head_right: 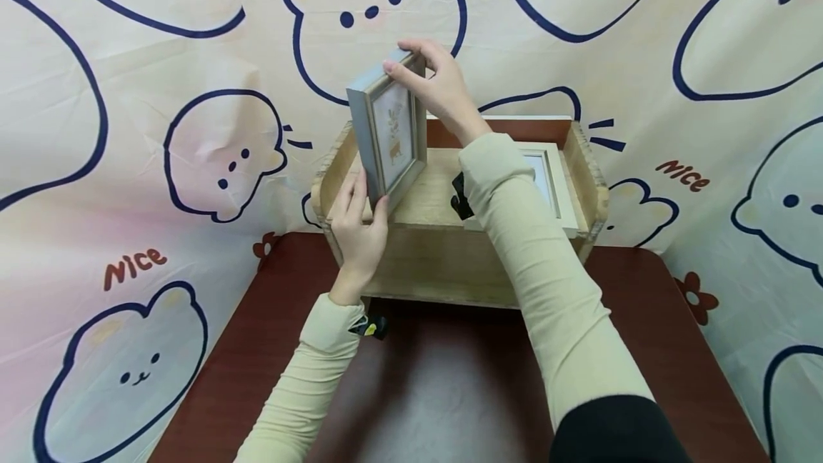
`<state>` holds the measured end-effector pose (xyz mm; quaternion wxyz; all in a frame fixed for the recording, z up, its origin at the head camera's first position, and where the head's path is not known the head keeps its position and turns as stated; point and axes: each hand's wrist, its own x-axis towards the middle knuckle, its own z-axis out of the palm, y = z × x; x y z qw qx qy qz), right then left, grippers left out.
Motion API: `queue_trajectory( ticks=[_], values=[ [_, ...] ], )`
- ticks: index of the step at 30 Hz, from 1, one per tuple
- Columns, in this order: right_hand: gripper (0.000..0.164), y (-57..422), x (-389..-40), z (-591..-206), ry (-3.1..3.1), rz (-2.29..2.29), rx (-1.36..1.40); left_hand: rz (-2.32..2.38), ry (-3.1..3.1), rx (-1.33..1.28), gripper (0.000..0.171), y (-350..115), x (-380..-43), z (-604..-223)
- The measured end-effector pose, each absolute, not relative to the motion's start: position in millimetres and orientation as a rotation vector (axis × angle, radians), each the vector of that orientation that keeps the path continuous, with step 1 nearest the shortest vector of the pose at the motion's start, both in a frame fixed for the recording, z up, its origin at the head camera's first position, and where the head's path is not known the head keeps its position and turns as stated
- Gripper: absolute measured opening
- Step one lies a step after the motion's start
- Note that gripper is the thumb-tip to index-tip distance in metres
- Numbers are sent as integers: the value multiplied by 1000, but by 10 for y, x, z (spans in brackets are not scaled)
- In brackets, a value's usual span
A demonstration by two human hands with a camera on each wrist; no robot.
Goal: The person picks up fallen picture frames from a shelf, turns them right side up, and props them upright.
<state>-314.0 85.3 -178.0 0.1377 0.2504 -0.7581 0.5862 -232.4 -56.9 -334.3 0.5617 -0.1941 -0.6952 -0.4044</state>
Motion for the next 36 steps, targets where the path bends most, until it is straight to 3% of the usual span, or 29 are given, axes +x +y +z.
queue_trajectory(
  ticks=[12,23,30,36],
  values=[
    [45,906,-3224,-1751,-2158,1826,830,-926,-1636,-446,45,-496,-2308,-3324],
    [40,898,-3167,-1729,-2221,1526,803,-940,-1645,-434,43,-504,-2298,-3309],
    [69,925,-3014,-1659,-2494,1236,945,-956,-1640,-434,44,-517,-2307,-3301],
    [94,845,-2919,-1594,-2628,939,897,-980,-1638,-465,42,-536,-2313,-3307]
  ],
)
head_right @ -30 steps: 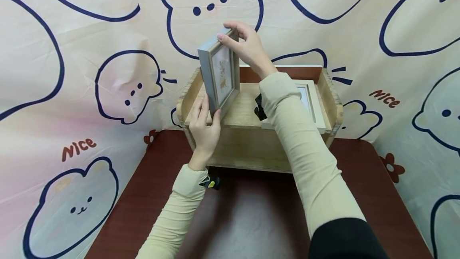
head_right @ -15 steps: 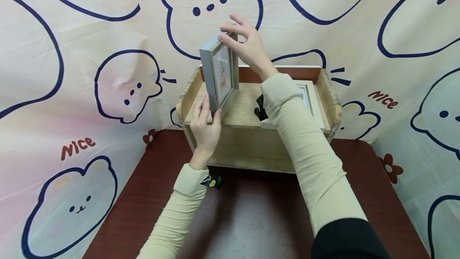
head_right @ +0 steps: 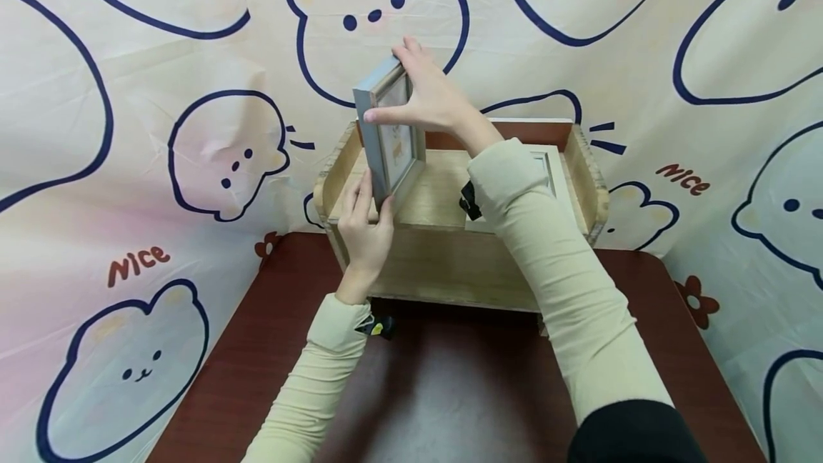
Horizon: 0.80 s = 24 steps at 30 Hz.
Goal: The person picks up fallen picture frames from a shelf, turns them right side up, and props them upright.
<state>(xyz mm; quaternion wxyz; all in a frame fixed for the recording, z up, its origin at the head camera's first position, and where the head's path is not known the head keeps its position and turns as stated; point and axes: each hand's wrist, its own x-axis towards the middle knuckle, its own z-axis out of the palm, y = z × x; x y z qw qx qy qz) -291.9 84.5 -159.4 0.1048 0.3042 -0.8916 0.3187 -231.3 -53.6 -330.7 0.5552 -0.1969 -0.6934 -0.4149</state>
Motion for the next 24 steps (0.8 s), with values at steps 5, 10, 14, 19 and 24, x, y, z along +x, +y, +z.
queue_trajectory(
  ticks=[5,10,14,19,24],
  values=[
    [98,819,-2914,-1624,-2607,901,866,-1105,-1633,-621,31,-705,-2379,-3271],
    [94,836,-2921,-1621,-2609,900,880,-1448,-1783,-866,29,-945,-2470,-3122],
    [91,868,-2949,-1616,-2616,970,920,-1637,-1997,-923,33,-1019,-2392,-2941],
    [88,933,-3020,-1628,-2583,1090,1029,-1648,-2118,-883,31,-967,-2291,-2814],
    [86,998,-3072,-1644,-2524,1219,1105,-1636,-2108,-865,29,-873,-2267,-2813]
  ],
)
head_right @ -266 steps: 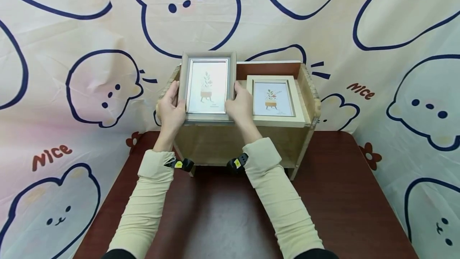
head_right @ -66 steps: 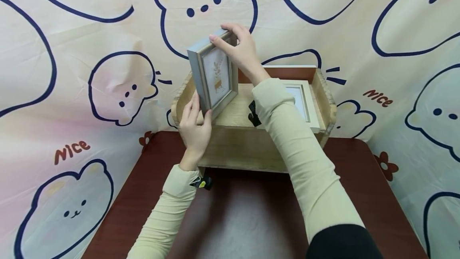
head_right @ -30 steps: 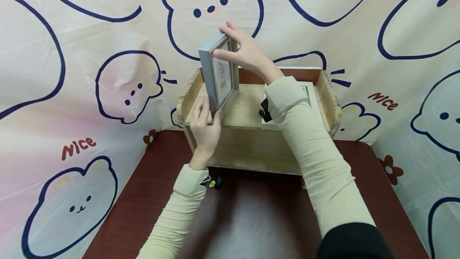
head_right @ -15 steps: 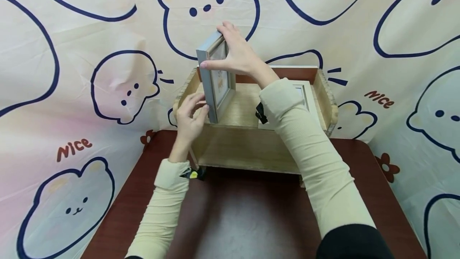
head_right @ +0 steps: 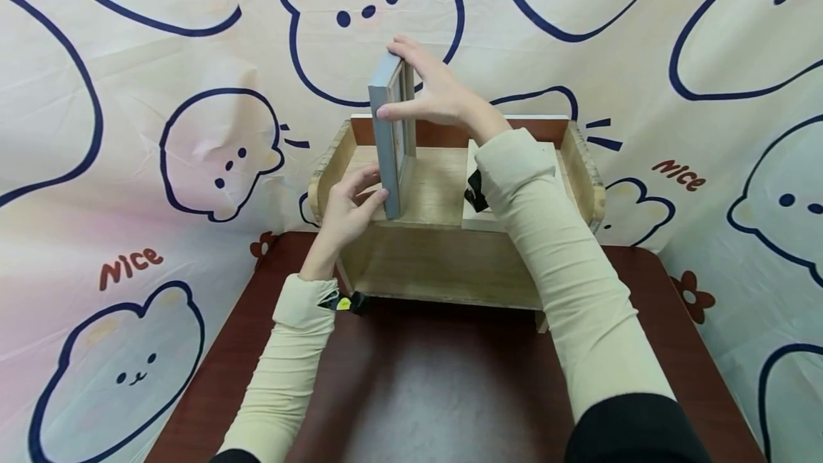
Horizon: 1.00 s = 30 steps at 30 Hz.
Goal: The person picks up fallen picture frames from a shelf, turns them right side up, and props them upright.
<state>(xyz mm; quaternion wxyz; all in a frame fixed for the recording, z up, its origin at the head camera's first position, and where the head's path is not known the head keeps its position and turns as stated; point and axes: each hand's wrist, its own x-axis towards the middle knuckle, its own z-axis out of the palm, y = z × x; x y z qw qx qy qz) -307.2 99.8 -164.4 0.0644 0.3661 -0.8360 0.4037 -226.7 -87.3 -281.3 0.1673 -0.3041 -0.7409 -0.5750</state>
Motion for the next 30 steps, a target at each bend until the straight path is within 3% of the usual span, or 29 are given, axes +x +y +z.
queue_trajectory(
  ticks=[17,24,30],
  values=[
    [83,1147,-3122,-1565,-2476,1383,1238,-1564,-1925,-766,26,-524,-2186,-2913],
    [80,1145,-3109,-1573,-2488,1361,1221,-1632,-1929,-696,27,-622,-2446,-3114],
    [80,1127,-3110,-1568,-2481,1363,1205,-1579,-2110,-621,36,-749,-2591,-2998]
  ],
)
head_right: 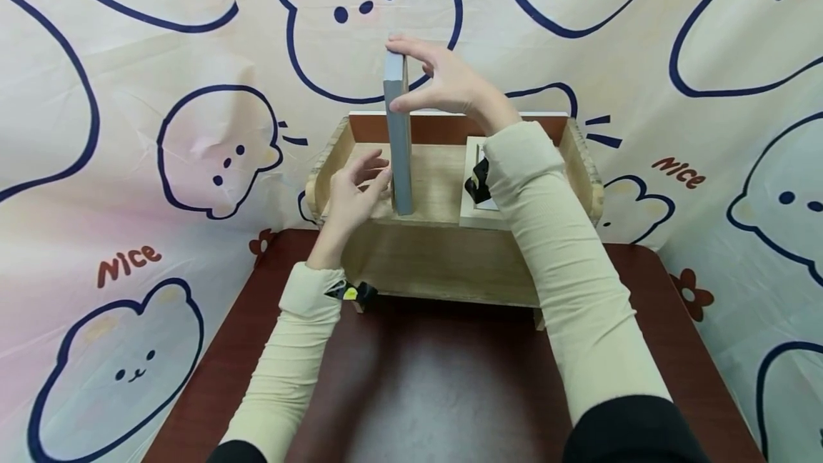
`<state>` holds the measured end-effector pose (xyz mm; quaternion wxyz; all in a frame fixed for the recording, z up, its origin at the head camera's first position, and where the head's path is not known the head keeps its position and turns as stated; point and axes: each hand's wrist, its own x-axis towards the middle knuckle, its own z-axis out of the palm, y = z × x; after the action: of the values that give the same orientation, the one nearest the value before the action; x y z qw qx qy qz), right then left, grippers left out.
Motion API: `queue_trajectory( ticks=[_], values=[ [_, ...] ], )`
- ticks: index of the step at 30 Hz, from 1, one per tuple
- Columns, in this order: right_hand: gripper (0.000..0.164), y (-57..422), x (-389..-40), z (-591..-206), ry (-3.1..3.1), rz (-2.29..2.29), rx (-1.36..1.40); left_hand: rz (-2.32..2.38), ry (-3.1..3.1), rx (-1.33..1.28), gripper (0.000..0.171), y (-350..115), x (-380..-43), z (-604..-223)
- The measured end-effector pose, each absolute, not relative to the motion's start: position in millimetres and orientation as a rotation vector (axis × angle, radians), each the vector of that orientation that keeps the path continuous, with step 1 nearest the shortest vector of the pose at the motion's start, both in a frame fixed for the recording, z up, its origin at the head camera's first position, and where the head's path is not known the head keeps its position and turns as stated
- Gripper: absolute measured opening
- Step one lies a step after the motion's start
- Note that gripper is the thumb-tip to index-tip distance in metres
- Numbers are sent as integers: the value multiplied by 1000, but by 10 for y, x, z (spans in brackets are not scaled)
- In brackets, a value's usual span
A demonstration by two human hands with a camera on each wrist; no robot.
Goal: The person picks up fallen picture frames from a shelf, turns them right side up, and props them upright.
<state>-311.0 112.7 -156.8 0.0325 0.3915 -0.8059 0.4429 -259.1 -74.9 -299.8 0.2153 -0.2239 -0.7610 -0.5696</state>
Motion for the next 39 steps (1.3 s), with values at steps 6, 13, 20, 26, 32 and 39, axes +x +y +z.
queue_trajectory(
  ticks=[6,13,20,26,32,39],
  values=[
    [81,1108,-3114,-1566,-2488,1375,1205,-1400,-2304,-657,35,-819,-2617,-2847],
    [82,1085,-3105,-1559,-2493,1389,1207,-1233,-2349,-651,26,-871,-2577,-2774],
    [81,1055,-3092,-1563,-2498,1383,1215,-1102,-2336,-635,24,-1013,-2552,-2738],
    [80,1026,-3090,-1564,-2498,1359,1213,-970,-2292,-653,19,-1133,-2561,-2692],
    [78,955,-3001,-1522,-2516,1332,1197,-914,-2274,-663,15,-1227,-2555,-2661],
    [78,850,-2992,-1486,-2574,1177,1206,-910,-2269,-644,14,-1302,-2533,-2652]
  ],
)
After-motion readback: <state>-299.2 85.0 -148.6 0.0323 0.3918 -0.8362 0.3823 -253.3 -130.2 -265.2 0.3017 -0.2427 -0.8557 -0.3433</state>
